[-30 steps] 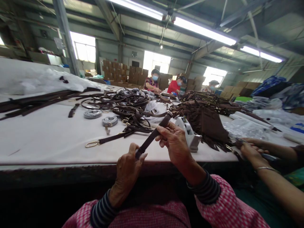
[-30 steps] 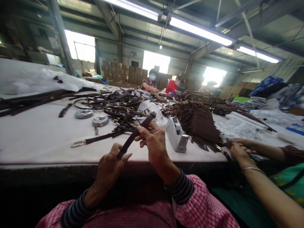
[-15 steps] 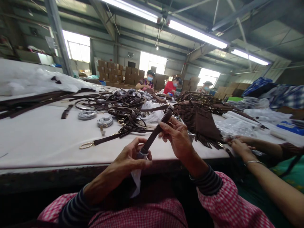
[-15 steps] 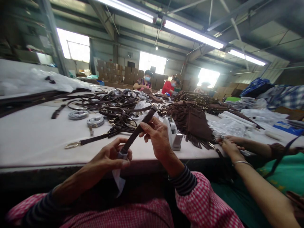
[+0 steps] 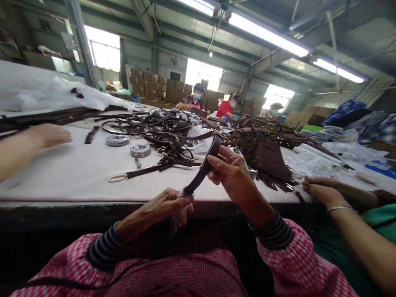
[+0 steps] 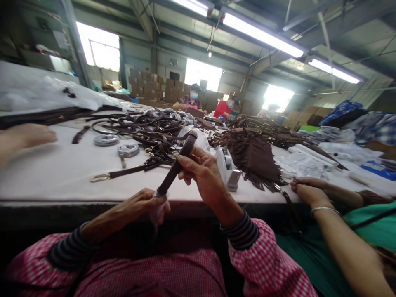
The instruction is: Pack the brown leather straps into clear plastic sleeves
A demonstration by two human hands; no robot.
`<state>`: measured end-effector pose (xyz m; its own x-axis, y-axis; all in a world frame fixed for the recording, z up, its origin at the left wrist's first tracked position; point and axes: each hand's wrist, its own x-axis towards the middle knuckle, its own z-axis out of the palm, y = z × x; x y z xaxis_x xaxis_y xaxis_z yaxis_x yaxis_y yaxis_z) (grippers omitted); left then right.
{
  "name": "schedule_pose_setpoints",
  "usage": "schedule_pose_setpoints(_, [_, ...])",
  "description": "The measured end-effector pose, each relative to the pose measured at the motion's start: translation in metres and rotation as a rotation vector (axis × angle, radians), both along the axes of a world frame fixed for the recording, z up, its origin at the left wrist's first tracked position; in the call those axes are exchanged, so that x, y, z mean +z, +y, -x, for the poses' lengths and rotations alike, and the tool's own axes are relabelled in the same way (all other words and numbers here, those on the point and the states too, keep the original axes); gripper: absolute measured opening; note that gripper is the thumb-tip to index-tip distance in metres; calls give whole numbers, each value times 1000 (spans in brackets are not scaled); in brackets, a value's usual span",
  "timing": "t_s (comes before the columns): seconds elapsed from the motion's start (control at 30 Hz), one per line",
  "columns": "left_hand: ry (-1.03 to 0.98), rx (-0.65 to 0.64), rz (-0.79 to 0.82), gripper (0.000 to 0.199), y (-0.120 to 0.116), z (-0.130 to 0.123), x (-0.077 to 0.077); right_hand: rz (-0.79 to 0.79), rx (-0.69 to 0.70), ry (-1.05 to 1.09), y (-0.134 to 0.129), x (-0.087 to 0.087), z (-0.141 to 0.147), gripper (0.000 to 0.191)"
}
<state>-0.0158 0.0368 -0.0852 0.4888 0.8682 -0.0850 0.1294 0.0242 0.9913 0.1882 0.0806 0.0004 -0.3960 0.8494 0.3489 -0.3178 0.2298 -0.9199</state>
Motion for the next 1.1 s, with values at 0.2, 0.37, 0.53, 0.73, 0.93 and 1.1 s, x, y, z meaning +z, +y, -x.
schedule_pose_setpoints(0.2, [-118,69,-45,43,-1,4,-12,-50,-16,-12,7,-1,2,22])
schedule_pose_setpoints(0.37, [-97,61,4,42,1,3,-21,-84,26,-50,12,3,1,20])
schedule_pose_setpoints(0.53, [-287,-100,86,40,-1,6,-28,-136,136,-120,14,8,-3,16])
schedule_pose_setpoints(0.73, [-416,-68,114,39,0,4,-39,-149,107,-117,13,11,-4,13])
schedule_pose_setpoints(0.93, [-385,53,57,38,2,5,-48,-86,24,-79,14,7,-4,18])
schedule_pose_setpoints(1.1, [-262,216,-26,45,-1,0,-41,-40,-122,-53,17,4,0,22])
